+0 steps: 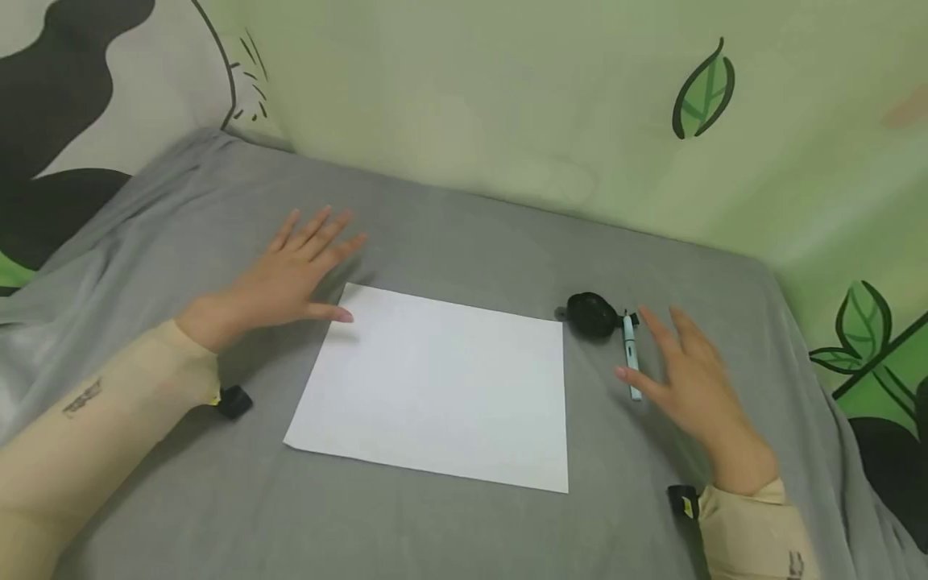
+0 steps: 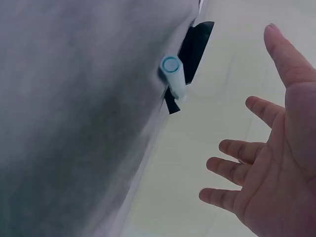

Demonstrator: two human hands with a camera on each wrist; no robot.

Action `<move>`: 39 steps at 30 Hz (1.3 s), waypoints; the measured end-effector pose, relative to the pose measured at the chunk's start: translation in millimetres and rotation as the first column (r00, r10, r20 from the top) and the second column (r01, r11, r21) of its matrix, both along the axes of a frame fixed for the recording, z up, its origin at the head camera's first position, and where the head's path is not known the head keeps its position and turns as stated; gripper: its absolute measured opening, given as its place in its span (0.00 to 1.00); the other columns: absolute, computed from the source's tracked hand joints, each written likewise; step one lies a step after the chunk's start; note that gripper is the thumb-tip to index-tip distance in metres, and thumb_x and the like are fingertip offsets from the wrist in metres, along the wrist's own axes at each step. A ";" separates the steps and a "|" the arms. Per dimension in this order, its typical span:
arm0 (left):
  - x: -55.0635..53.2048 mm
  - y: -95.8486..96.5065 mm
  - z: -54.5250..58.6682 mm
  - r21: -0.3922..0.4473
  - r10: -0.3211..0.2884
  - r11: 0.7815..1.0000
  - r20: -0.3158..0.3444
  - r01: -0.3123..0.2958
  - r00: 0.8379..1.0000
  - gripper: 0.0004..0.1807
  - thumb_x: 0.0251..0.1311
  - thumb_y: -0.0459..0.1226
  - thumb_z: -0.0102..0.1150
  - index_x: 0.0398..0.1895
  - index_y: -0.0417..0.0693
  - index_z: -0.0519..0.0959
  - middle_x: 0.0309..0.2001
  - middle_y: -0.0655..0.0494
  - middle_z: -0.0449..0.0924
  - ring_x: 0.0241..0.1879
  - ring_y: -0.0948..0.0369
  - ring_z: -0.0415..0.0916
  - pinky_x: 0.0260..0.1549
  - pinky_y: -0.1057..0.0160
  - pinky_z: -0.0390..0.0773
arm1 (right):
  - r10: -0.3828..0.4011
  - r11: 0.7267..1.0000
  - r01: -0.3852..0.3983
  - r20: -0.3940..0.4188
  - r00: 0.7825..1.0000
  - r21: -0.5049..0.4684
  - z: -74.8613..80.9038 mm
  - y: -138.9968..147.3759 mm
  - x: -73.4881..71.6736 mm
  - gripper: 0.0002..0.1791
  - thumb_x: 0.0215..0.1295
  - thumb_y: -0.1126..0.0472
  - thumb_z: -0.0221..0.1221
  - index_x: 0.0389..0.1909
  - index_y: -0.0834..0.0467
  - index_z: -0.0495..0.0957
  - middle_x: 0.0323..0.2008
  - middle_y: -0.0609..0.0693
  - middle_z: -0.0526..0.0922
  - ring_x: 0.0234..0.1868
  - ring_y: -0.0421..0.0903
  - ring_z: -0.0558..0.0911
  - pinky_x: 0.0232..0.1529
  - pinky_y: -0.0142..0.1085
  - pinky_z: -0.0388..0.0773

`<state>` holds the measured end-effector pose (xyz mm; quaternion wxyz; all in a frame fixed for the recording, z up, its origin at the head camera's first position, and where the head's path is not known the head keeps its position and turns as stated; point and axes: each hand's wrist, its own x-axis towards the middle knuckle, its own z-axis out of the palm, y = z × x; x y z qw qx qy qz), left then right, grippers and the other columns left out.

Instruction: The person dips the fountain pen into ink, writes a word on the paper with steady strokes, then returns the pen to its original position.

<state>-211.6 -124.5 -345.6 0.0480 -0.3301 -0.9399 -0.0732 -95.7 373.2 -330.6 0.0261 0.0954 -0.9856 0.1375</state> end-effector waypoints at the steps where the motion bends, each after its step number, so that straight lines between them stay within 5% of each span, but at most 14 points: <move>1: 0.2 -0.3 0.1 0.000 0.003 1.000 0.005 -0.003 1.000 0.56 0.49 0.66 0.60 0.77 0.52 0.48 0.78 0.43 0.35 0.77 0.45 0.30 0.72 0.41 0.28 | 0.009 1.000 -0.009 0.001 1.000 -0.007 0.4 -0.8 -1.7 0.48 0.61 0.45 0.62 0.76 0.51 0.47 0.71 0.75 0.47 0.66 0.80 0.52 0.59 0.73 0.50; 15: -1.0 -1.5 1.6 -0.021 0.002 1.000 0.007 -0.002 1.000 0.57 0.49 0.65 0.60 0.77 0.51 0.47 0.78 0.43 0.34 0.77 0.45 0.29 0.72 0.41 0.27 | 0.062 0.990 -0.060 0.016 0.998 -0.124 22.7 -26.0 -10.2 0.41 0.65 0.51 0.60 0.73 0.58 0.53 0.70 0.70 0.56 0.70 0.71 0.55 0.65 0.67 0.50; 20: -2.5 -1.3 1.1 -0.022 -0.011 1.000 0.011 0.011 1.000 0.58 0.48 0.66 0.60 0.77 0.50 0.48 0.78 0.41 0.34 0.77 0.44 0.30 0.72 0.41 0.31 | 0.065 0.991 -0.065 0.000 0.998 -0.121 28.2 -38.5 -8.7 0.37 0.66 0.52 0.59 0.71 0.61 0.58 0.68 0.68 0.62 0.65 0.68 0.63 0.61 0.63 0.60; 25: -0.9 -1.1 0.1 0.007 -0.045 0.999 0.026 0.045 0.999 0.58 0.46 0.65 0.63 0.76 0.49 0.51 0.76 0.38 0.42 0.76 0.43 0.37 0.72 0.41 0.40 | 0.036 0.989 -0.048 -0.085 0.996 -0.143 28.4 -50.2 -5.8 0.26 0.65 0.57 0.60 0.61 0.64 0.70 0.57 0.65 0.74 0.51 0.56 0.75 0.47 0.39 0.74; 29: -0.4 0.6 -0.9 0.045 -0.084 0.995 -0.006 0.084 0.996 0.57 0.45 0.65 0.64 0.74 0.47 0.55 0.74 0.37 0.51 0.75 0.42 0.45 0.71 0.40 0.47 | -0.044 0.987 0.023 -0.129 0.991 -0.157 28.6 -56.1 -3.5 0.18 0.64 0.58 0.61 0.51 0.63 0.77 0.46 0.61 0.80 0.38 0.40 0.76 0.35 0.21 0.68; 32: -1.0 0.9 -2.2 0.068 -0.109 0.991 -0.034 0.112 0.993 0.56 0.44 0.63 0.66 0.73 0.45 0.58 0.71 0.36 0.57 0.73 0.41 0.50 0.69 0.40 0.51 | -0.082 0.987 0.063 -0.130 0.988 -0.147 28.1 -60.8 -2.4 0.15 0.64 0.57 0.61 0.46 0.62 0.79 0.42 0.60 0.82 0.33 0.39 0.76 0.32 0.24 0.70; 39: -1.2 1.3 -4.0 0.132 -0.149 0.979 -0.054 0.155 0.987 0.52 0.39 0.60 0.71 0.67 0.41 0.66 0.60 0.36 0.70 0.63 0.39 0.64 0.63 0.39 0.61 | -0.104 0.992 0.097 -0.084 0.991 -0.087 26.0 -59.3 -2.6 0.15 0.66 0.56 0.58 0.43 0.65 0.78 0.44 0.64 0.80 0.38 0.58 0.80 0.35 0.45 0.73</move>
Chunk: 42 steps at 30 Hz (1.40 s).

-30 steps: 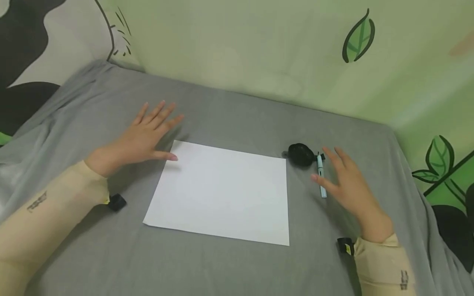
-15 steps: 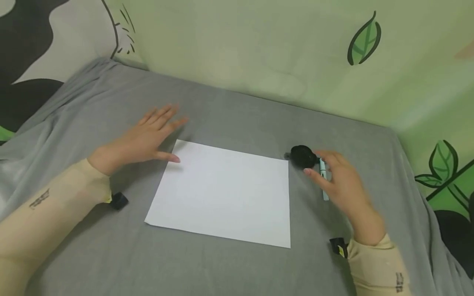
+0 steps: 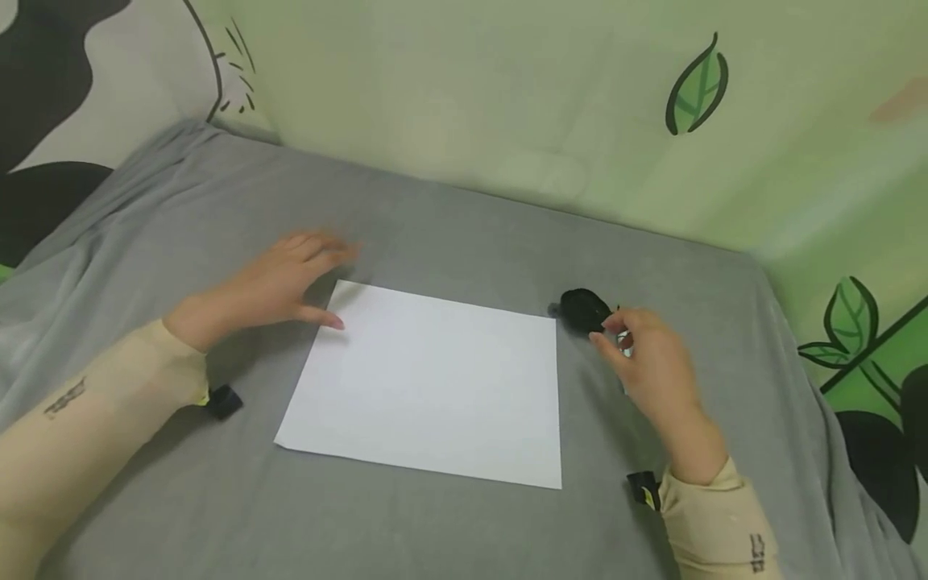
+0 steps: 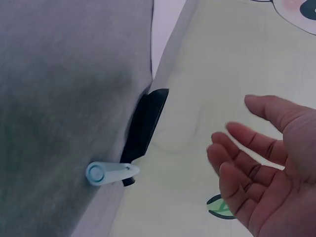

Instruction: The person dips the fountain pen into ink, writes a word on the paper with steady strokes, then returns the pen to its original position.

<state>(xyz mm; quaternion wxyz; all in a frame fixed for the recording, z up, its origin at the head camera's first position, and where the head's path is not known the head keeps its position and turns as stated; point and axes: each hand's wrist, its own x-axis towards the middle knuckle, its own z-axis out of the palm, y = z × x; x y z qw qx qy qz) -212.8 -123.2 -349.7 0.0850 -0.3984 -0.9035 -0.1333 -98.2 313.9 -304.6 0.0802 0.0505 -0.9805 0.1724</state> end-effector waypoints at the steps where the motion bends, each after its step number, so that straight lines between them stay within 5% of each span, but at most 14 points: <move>1: 0.0 -0.2 -1.3 0.007 -0.004 1.000 -0.003 0.004 1.000 0.52 0.38 0.60 0.72 0.65 0.40 0.68 0.58 0.37 0.72 0.62 0.40 0.65 0.62 0.40 0.63 | -0.005 1.000 0.005 0.006 1.000 0.009 -1.6 1.5 -0.8 0.15 0.66 0.56 0.58 0.42 0.65 0.78 0.43 0.64 0.81 0.38 0.58 0.80 0.34 0.46 0.73; 18: 0.3 -1.8 -14.8 0.096 -0.097 0.992 0.104 0.087 0.990 0.37 0.35 0.54 0.76 0.47 0.41 0.79 0.44 0.47 0.79 0.50 0.46 0.73 0.53 0.45 0.69 | -0.158 0.986 0.151 0.107 0.982 0.076 -27.3 36.2 -9.1 0.18 0.66 0.52 0.57 0.40 0.65 0.78 0.38 0.65 0.83 0.37 0.60 0.82 0.32 0.45 0.73; 26: 0.3 -5.6 -18.6 0.064 -0.120 0.992 0.222 0.108 0.968 0.40 0.41 0.52 0.75 0.57 0.41 0.77 0.58 0.45 0.77 0.61 0.46 0.70 0.61 0.45 0.66 | -0.158 0.986 0.143 0.193 0.968 0.088 -35.8 44.7 -13.3 0.24 0.67 0.48 0.56 0.46 0.67 0.77 0.41 0.67 0.83 0.41 0.61 0.81 0.35 0.48 0.76; 42: -4.3 -3.9 -22.1 0.028 -0.112 0.994 0.263 0.109 0.958 0.41 0.42 0.51 0.75 0.59 0.38 0.75 0.61 0.45 0.74 0.64 0.45 0.67 0.62 0.42 0.64 | -0.146 0.988 0.128 0.252 0.957 0.087 -41.9 49.1 -20.6 0.23 0.65 0.48 0.59 0.40 0.68 0.77 0.36 0.65 0.83 0.34 0.55 0.80 0.30 0.38 0.71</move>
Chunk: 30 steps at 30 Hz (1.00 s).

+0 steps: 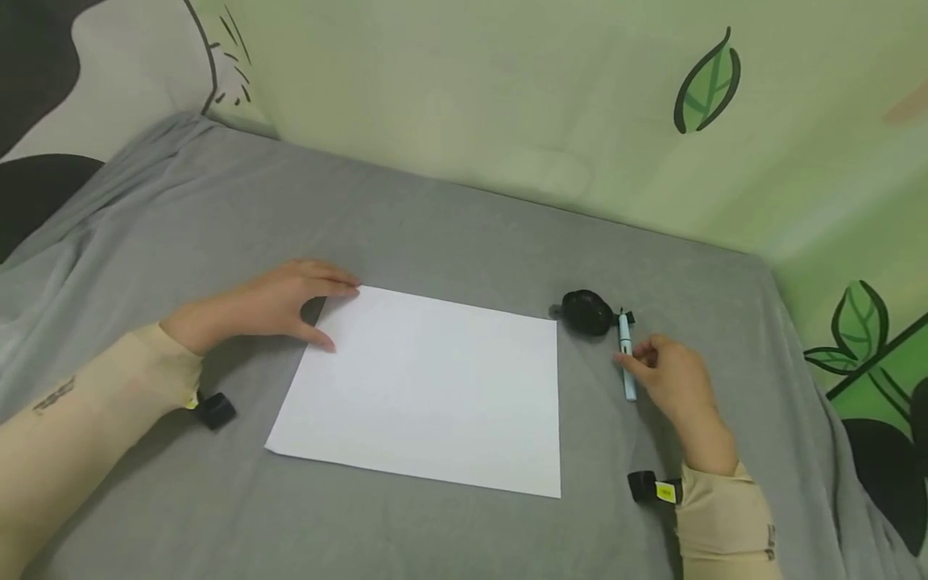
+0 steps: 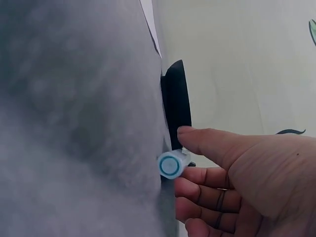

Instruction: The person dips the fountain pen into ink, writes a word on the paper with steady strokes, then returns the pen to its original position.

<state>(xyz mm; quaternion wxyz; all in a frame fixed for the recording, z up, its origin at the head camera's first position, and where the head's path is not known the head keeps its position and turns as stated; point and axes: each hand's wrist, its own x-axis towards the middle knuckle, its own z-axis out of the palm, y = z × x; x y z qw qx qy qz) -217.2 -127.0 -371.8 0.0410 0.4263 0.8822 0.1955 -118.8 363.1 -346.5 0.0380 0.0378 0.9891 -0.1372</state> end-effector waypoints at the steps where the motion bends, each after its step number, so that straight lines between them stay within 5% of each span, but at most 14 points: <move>1: -0.3 0.0 -0.1 -0.002 0.002 1.000 0.004 -0.002 1.000 0.41 0.42 0.51 0.75 0.59 0.38 0.75 0.62 0.45 0.74 0.64 0.45 0.67 0.63 0.42 0.63 | 0.000 1.000 0.000 -0.003 1.000 -0.002 -0.5 0.2 -0.4 0.22 0.65 0.49 0.59 0.39 0.68 0.77 0.35 0.65 0.83 0.33 0.54 0.80 0.29 0.36 0.70; 30: -1.8 -1.0 -0.4 -0.025 0.008 1.000 0.011 -0.008 1.000 0.43 0.42 0.53 0.74 0.61 0.40 0.74 0.64 0.46 0.72 0.67 0.45 0.64 0.63 0.40 0.61 | -0.014 0.999 0.015 0.007 1.000 -0.038 3.6 -2.5 0.6 0.18 0.66 0.53 0.58 0.36 0.68 0.75 0.29 0.61 0.83 0.26 0.46 0.74 0.25 0.34 0.66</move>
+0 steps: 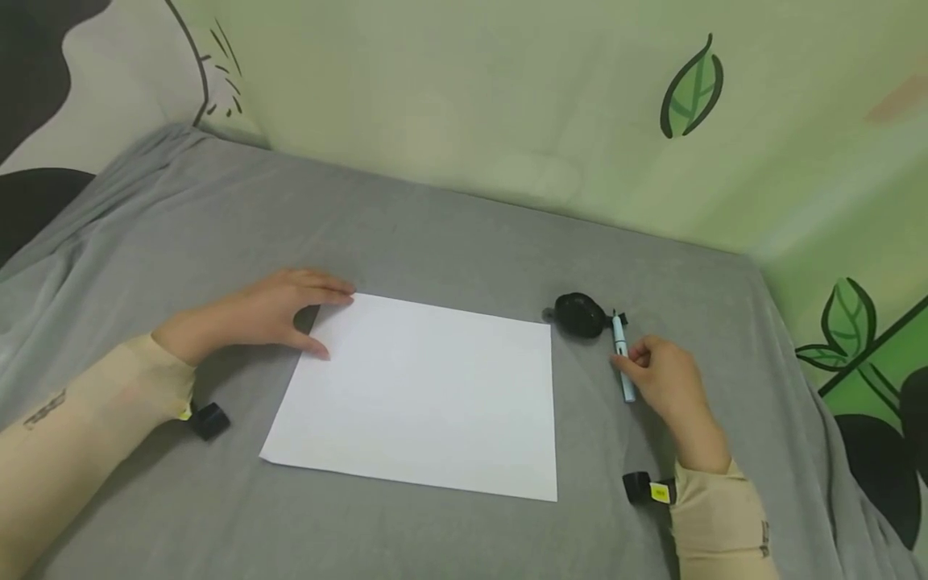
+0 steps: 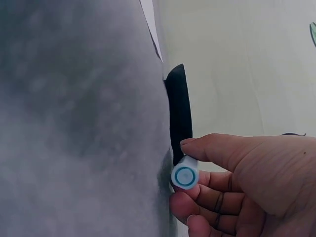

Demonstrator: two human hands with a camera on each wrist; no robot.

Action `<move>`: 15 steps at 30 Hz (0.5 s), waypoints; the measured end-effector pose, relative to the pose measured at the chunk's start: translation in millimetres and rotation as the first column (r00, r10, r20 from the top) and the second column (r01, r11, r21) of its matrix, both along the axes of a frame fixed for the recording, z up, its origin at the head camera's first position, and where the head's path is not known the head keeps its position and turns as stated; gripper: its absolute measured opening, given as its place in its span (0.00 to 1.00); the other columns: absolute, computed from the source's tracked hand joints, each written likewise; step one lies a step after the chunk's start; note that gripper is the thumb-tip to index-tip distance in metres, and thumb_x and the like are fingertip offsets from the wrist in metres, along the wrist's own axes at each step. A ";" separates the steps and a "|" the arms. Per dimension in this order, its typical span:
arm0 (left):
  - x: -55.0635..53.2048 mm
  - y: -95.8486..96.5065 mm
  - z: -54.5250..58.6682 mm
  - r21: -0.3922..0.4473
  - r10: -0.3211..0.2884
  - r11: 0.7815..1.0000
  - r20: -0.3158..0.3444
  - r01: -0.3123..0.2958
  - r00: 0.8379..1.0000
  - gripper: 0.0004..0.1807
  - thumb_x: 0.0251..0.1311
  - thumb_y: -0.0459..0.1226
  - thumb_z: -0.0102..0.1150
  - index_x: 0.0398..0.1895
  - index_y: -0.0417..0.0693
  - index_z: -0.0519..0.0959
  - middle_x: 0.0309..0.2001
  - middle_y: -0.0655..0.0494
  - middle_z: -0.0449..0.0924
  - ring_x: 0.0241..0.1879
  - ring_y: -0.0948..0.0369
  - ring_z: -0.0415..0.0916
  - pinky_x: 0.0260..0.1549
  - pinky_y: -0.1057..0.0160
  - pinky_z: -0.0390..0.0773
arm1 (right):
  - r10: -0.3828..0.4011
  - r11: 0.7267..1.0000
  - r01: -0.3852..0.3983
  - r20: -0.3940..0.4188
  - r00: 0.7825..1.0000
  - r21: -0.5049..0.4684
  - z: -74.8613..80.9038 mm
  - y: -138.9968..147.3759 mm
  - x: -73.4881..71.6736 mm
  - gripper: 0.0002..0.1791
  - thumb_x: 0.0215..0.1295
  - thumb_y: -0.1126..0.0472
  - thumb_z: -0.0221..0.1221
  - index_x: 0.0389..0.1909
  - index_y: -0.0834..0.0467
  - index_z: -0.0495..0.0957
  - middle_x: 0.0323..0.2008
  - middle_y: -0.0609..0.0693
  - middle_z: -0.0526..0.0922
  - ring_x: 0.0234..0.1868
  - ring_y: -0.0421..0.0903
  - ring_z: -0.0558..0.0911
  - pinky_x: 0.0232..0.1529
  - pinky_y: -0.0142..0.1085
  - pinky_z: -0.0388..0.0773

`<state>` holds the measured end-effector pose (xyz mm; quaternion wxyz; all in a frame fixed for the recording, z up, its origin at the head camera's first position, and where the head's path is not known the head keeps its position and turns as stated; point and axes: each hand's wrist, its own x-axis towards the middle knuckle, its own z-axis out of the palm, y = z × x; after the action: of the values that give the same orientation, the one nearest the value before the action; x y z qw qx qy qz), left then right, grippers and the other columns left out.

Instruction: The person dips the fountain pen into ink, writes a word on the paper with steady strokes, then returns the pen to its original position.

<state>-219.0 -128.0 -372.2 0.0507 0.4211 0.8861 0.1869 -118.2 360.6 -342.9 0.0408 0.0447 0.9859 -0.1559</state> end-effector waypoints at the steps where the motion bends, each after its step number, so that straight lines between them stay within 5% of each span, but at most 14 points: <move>1: 0.1 0.2 -0.1 0.000 0.001 1.000 0.002 -0.001 1.000 0.43 0.42 0.53 0.74 0.61 0.40 0.74 0.64 0.46 0.72 0.67 0.45 0.64 0.63 0.40 0.61 | 0.001 1.000 -0.001 -0.003 1.000 -0.001 0.3 -0.1 0.3 0.18 0.65 0.53 0.59 0.36 0.68 0.75 0.29 0.61 0.83 0.26 0.46 0.74 0.25 0.34 0.66; 9: 0.4 1.7 0.8 0.008 -0.001 1.000 -0.002 0.002 1.000 0.42 0.41 0.53 0.74 0.60 0.40 0.75 0.64 0.46 0.73 0.66 0.45 0.65 0.62 0.40 0.62 | 0.008 1.000 -0.006 -0.082 0.997 0.024 5.0 0.3 2.9 0.16 0.65 0.54 0.58 0.35 0.67 0.75 0.25 0.58 0.81 0.23 0.45 0.72 0.25 0.34 0.64; 15: 0.5 1.0 -0.5 0.002 0.004 1.000 -0.004 -0.004 1.000 0.42 0.42 0.53 0.73 0.60 0.41 0.75 0.64 0.47 0.72 0.66 0.46 0.65 0.62 0.40 0.62 | -0.058 0.998 0.061 -0.105 0.993 0.027 13.3 -2.9 5.0 0.18 0.67 0.54 0.55 0.40 0.68 0.75 0.32 0.64 0.83 0.24 0.47 0.75 0.23 0.34 0.65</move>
<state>-218.5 -127.0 -372.7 0.0484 0.4197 0.8868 0.1872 -113.2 357.6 -329.6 -0.0160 0.0666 0.9871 -0.1444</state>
